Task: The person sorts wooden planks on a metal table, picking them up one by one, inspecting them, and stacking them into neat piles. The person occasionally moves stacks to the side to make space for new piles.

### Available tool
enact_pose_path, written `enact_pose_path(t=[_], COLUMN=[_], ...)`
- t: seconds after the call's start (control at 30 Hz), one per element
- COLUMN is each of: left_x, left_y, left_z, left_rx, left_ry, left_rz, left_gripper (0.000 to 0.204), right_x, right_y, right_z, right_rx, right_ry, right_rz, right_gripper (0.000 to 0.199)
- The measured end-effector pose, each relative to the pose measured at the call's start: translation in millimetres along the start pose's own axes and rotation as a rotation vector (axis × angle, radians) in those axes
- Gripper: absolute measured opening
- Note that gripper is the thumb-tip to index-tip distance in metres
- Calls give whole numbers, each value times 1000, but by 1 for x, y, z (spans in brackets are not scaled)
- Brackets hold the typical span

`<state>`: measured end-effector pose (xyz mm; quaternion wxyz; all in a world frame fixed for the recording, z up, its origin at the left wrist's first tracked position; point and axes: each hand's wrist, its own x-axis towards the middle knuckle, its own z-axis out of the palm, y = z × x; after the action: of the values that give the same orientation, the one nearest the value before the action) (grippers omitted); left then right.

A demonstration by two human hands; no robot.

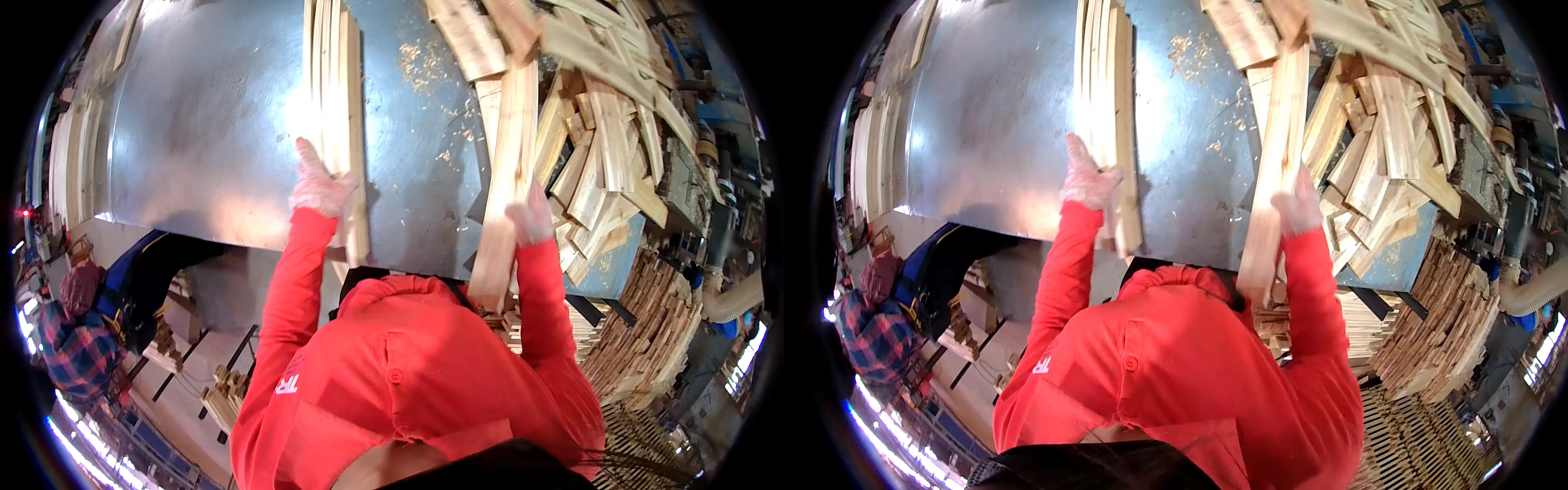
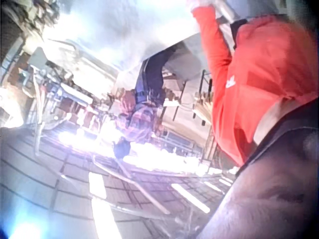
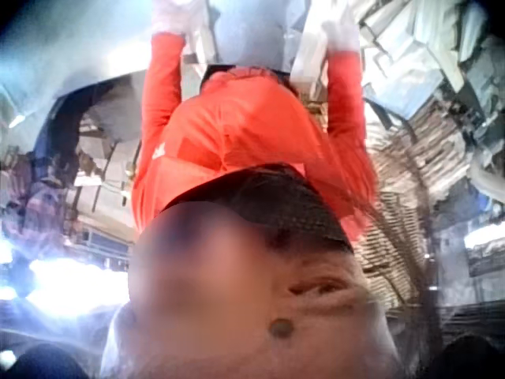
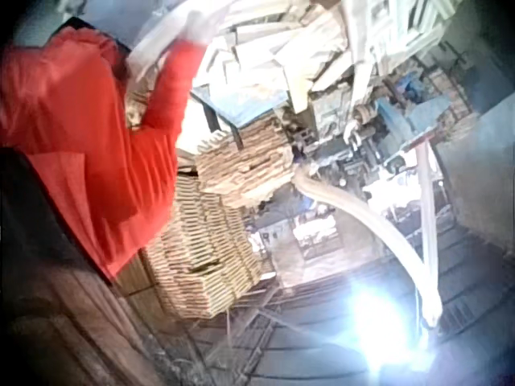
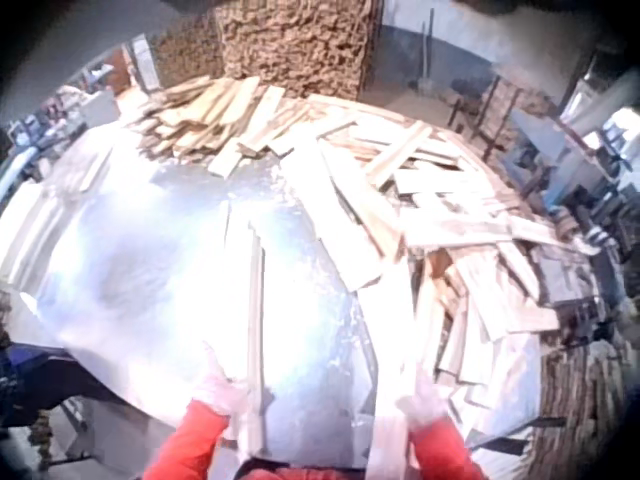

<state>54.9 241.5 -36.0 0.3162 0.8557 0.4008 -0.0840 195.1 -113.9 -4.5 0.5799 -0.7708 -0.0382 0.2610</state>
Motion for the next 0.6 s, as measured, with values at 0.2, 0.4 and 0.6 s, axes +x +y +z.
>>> enact_pose_path(t=[0.2, 0.4, 0.6], left_x=[-14, -25, -49], left_y=[-20, -50, -24], left_z=[-68, -48, -41], left_rx=[166, 216, 424], left_ry=[-136, 38, 184], left_rz=[-116, -6, -14], left_gripper=[115, 110, 116], right_x=[-103, -24, 97], right_y=[-54, -11, -56], right_z=[-37, 113, 264], right_rx=[-162, -216, -193], right_ry=[-294, -211, -693], right_rz=[126, -509, -423], right_gripper=[68, 66, 66])
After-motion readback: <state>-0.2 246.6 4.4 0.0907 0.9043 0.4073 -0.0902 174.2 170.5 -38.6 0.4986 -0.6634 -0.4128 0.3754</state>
